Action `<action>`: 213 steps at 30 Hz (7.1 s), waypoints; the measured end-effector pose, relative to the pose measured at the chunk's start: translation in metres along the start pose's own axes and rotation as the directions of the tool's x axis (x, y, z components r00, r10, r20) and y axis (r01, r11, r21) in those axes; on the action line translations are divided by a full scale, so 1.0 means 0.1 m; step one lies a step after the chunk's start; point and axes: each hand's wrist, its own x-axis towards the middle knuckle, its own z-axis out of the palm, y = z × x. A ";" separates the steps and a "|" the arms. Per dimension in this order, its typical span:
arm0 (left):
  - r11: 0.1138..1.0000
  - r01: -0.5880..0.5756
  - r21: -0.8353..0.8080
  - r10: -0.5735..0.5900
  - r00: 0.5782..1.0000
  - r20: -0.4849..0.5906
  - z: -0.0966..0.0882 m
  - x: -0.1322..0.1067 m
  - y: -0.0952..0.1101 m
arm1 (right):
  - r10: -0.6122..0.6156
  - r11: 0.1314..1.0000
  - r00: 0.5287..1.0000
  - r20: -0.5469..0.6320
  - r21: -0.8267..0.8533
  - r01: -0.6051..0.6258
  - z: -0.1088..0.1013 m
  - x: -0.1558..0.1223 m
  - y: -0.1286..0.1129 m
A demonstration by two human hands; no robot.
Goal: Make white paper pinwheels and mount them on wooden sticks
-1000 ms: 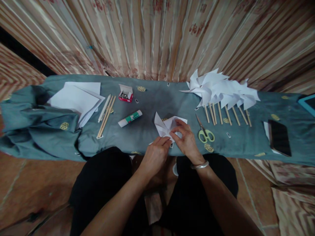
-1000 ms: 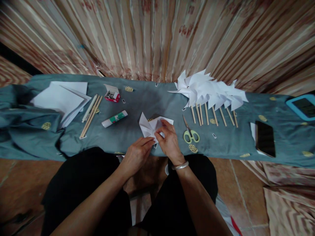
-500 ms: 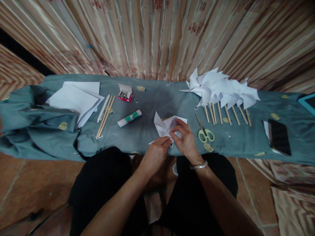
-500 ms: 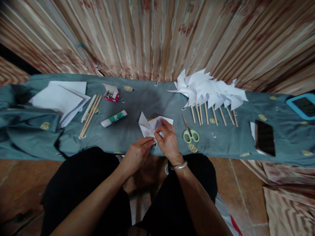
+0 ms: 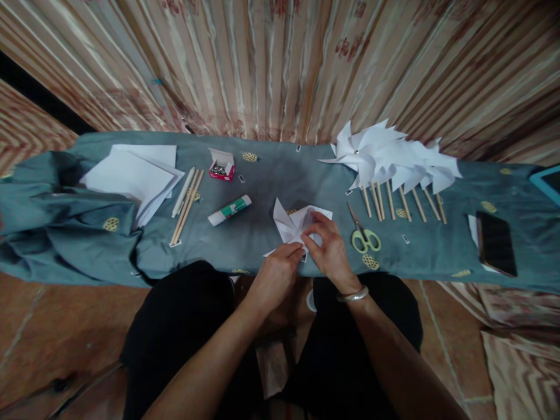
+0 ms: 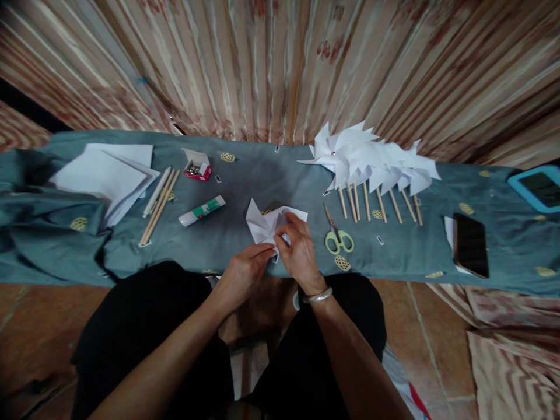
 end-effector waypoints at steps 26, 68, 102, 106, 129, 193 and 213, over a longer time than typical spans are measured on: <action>0.988 -0.007 0.151 -0.005 0.997 0.079 -0.05 -0.01 0.04 | -0.215 0.900 0.952 0.218 -0.334 0.280 -0.04 -0.24 -0.04; 0.988 -0.009 0.152 0.002 0.999 0.047 -0.07 0.02 0.03 | -0.059 0.974 0.998 -0.001 -0.220 0.058 -0.13 0.16 0.24; 0.978 -0.135 0.159 0.130 0.991 0.042 -0.06 0.02 0.10 | 0.159 0.978 0.987 -0.030 -0.135 -0.162 -0.45 0.00 0.19; 0.975 -0.095 0.203 0.076 0.992 0.103 -0.02 0.05 0.11 | 0.077 0.985 0.996 -0.042 -0.149 -0.083 -0.45 -0.01 0.21; 0.942 -0.088 0.324 0.036 0.986 0.166 -0.18 -0.01 0.10 | -0.068 0.990 0.994 0.091 -0.115 0.078 -0.56 -0.11 0.24; 0.954 -0.045 0.297 -0.017 0.979 0.203 -0.22 -0.02 0.15 | -0.024 0.994 0.998 0.050 0.104 0.019 -0.21 0.02 -0.03; 0.956 -0.036 0.291 -0.028 0.977 0.211 -0.21 -0.02 0.14 | -0.104 0.993 0.994 0.025 -0.057 0.105 -0.06 0.00 -0.10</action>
